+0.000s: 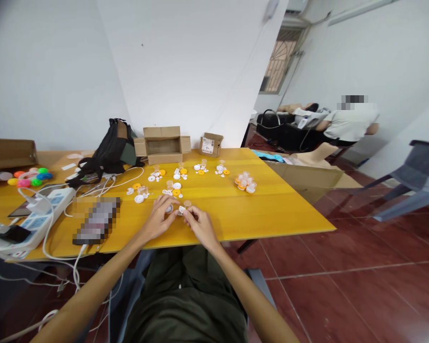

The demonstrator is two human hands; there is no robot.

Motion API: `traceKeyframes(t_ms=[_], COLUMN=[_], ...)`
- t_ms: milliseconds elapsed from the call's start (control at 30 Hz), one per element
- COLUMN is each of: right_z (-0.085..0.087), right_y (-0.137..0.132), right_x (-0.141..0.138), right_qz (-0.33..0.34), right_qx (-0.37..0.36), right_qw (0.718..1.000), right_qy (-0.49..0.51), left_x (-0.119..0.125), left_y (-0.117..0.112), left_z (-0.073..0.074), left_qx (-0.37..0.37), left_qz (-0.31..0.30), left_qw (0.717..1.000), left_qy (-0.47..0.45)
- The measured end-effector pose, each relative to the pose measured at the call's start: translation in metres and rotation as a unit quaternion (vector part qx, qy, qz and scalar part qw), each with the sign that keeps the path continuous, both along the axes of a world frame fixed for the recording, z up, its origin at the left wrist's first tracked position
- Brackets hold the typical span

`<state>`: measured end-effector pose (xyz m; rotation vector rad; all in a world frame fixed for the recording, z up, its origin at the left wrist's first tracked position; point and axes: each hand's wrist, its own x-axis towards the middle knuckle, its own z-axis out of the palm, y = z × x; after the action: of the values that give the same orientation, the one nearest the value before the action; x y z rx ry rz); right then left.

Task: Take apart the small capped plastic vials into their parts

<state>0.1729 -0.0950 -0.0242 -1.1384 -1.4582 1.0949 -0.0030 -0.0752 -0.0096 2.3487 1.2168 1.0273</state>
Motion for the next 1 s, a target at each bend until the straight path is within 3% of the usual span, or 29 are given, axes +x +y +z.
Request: traceKeyframes(t_ms=[133, 400, 1000], right_z=[0.0011, -0.0013, -0.0011], right_y=[0.0001, 0.0002, 0.0045], right_x=[0.0007, -0.0001, 0.0027], right_qz=[0.015, 0.012, 0.035], right_qx=[0.012, 0.032, -0.031], right_qw=[1.0, 0.999, 0.998], right_qy=[-0.011, -0.023, 0.028], left_x=[0.0012, 0.0012, -0.0004], left_y=[-0.0006, 0.0007, 0.0033], left_z=[0.001, 0.0018, -0.0007], left_qx=[-0.011, -0.038, -0.119], left_qz=[-0.037, -0.044, -0.07], left_qw=[0.999, 0.995, 0.978], left_qy=[-0.018, -0.084, -0.158])
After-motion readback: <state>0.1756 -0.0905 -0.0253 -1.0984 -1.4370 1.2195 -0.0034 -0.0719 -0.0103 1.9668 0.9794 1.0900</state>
